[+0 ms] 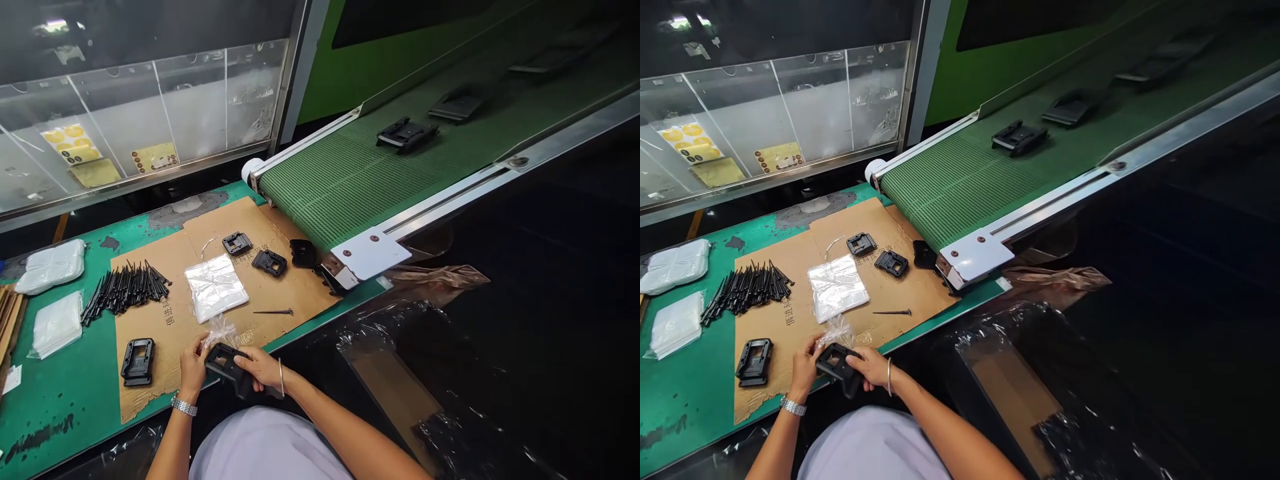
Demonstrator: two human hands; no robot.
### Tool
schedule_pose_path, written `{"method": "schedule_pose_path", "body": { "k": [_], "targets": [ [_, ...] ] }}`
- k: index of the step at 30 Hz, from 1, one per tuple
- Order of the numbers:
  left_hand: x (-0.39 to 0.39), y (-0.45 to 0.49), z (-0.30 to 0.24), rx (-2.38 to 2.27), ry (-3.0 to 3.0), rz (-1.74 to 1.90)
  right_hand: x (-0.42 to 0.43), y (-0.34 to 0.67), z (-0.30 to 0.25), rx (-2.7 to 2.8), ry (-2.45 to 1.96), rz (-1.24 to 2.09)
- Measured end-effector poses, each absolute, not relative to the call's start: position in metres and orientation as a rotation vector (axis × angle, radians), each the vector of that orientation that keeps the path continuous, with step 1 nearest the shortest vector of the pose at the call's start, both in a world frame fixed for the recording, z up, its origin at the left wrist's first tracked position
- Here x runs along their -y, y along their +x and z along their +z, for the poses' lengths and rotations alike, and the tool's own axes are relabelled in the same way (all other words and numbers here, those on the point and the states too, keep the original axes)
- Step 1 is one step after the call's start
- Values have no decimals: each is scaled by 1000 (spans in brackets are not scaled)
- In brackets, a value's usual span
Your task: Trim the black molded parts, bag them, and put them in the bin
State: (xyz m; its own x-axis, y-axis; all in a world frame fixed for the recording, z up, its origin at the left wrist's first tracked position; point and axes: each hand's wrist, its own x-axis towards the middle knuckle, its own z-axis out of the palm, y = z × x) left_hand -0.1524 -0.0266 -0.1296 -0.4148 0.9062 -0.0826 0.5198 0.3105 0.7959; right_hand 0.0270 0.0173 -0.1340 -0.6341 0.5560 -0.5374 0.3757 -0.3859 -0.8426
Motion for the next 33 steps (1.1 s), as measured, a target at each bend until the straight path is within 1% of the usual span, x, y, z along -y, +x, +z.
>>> {"method": "schedule_pose_path", "body": {
  "k": [3, 6, 8, 11, 13, 16, 19, 21, 23, 25, 27, 33],
  "targets": [
    [37, -151, -136, -1995, 1304, 993, -20, 18, -152, 1649, -1423, 1949],
    [48, -145, -139, -2059, 1342, 1027, -18, 14, -163, 1680, -1475, 1748],
    [49, -141, -138, -2199, 1376, 1026, -15, 13, -165, 1746, -1437, 1627],
    [41, -137, -135, -2429, 1618, 895, -10, 12, -162, 1856, -1318, 1477],
    [32, -134, -133, -2394, 1831, 800, -8, 11, -159, 1912, -1227, 1417],
    [23, -127, -130, -2184, 1994, 787, -7, 8, -156, 1953, -1101, 1364],
    [23, -117, -124, -2022, 2104, 795, -6, 8, -155, 1911, -1065, 1305],
    [24, -112, -117, -1975, 2131, 810, -8, 8, -155, 1846, -1102, 1251],
    [25, -108, -107, -2032, 2092, 802, -10, 8, -153, 1704, -1178, 1224],
    [24, -103, -94, -2097, 2015, 741, -12, 8, -149, 1530, -1244, 1235],
    [21, -94, -80, -2056, 1968, 678, -12, 6, -142, 1404, -1267, 1259],
    [10, -62, -35, -1753, 1946, 731, -5, -5, -116, 1388, -1322, 1323]
  ]
}}
